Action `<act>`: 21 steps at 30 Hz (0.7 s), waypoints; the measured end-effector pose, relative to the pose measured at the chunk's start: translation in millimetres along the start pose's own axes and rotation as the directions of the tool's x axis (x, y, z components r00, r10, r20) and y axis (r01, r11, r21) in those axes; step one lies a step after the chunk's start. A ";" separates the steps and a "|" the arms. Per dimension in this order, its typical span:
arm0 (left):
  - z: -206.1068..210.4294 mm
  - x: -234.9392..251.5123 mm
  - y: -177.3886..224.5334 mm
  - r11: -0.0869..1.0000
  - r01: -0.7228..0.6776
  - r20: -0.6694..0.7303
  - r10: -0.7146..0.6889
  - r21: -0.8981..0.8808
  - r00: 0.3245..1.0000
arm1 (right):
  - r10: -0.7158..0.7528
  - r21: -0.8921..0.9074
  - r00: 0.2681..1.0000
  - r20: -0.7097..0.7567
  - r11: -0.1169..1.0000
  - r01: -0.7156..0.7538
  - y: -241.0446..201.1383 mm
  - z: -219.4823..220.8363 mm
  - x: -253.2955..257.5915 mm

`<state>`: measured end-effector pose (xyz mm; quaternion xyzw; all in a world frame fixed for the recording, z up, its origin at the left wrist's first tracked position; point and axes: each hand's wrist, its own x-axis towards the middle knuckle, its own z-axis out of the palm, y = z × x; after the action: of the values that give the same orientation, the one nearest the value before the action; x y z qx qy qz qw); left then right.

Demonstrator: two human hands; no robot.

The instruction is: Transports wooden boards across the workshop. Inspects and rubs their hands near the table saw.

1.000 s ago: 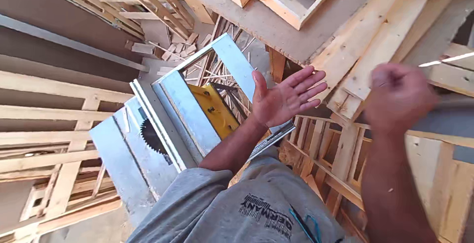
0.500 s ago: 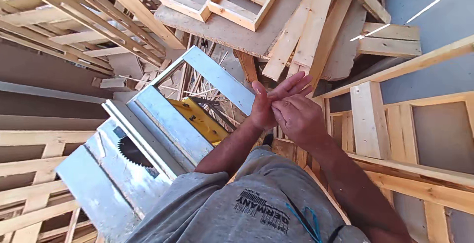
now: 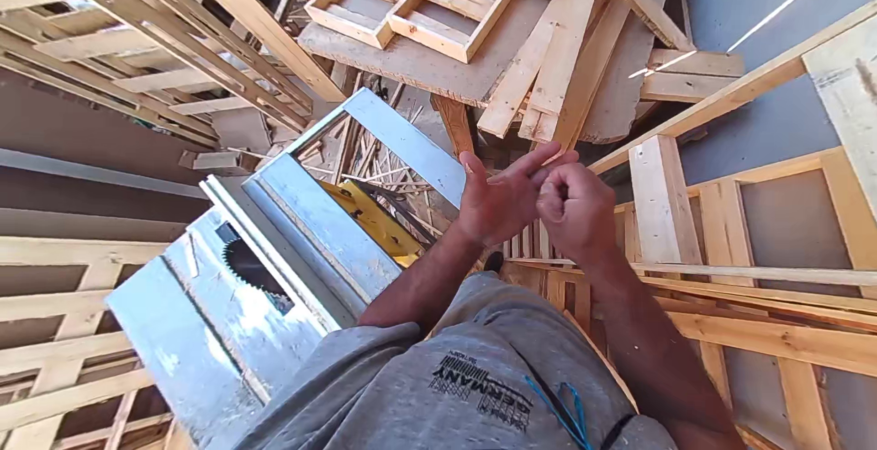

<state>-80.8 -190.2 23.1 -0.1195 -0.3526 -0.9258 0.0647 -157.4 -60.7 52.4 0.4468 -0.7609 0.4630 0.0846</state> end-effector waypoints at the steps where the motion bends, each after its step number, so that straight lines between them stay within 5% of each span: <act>1: 1.6 -1.1 -1.7 1.000 0.003 0.011 -0.002 -0.028 1.000 | 0.004 0.024 1.000 -0.002 1.000 -0.004 1.0 -4.8 -3.0; 10: 20.0 -11.0 -14.0 1.000 0.012 0.008 -0.012 -0.022 1.000 | -0.288 -0.024 0.955 0.067 0.957 0.290 -10.5 -3.0 -29.9; 21: 25.0 -18.9 -22.6 0.988 -0.018 -0.044 0.025 0.154 0.999 | -0.389 -0.228 0.917 0.086 0.888 0.398 -21.0 -8.2 -34.1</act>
<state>-62.8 -156.0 21.7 -0.0966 -0.4202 -0.8976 0.0917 -123.8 -37.3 51.7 0.5867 -0.7065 0.3318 0.2158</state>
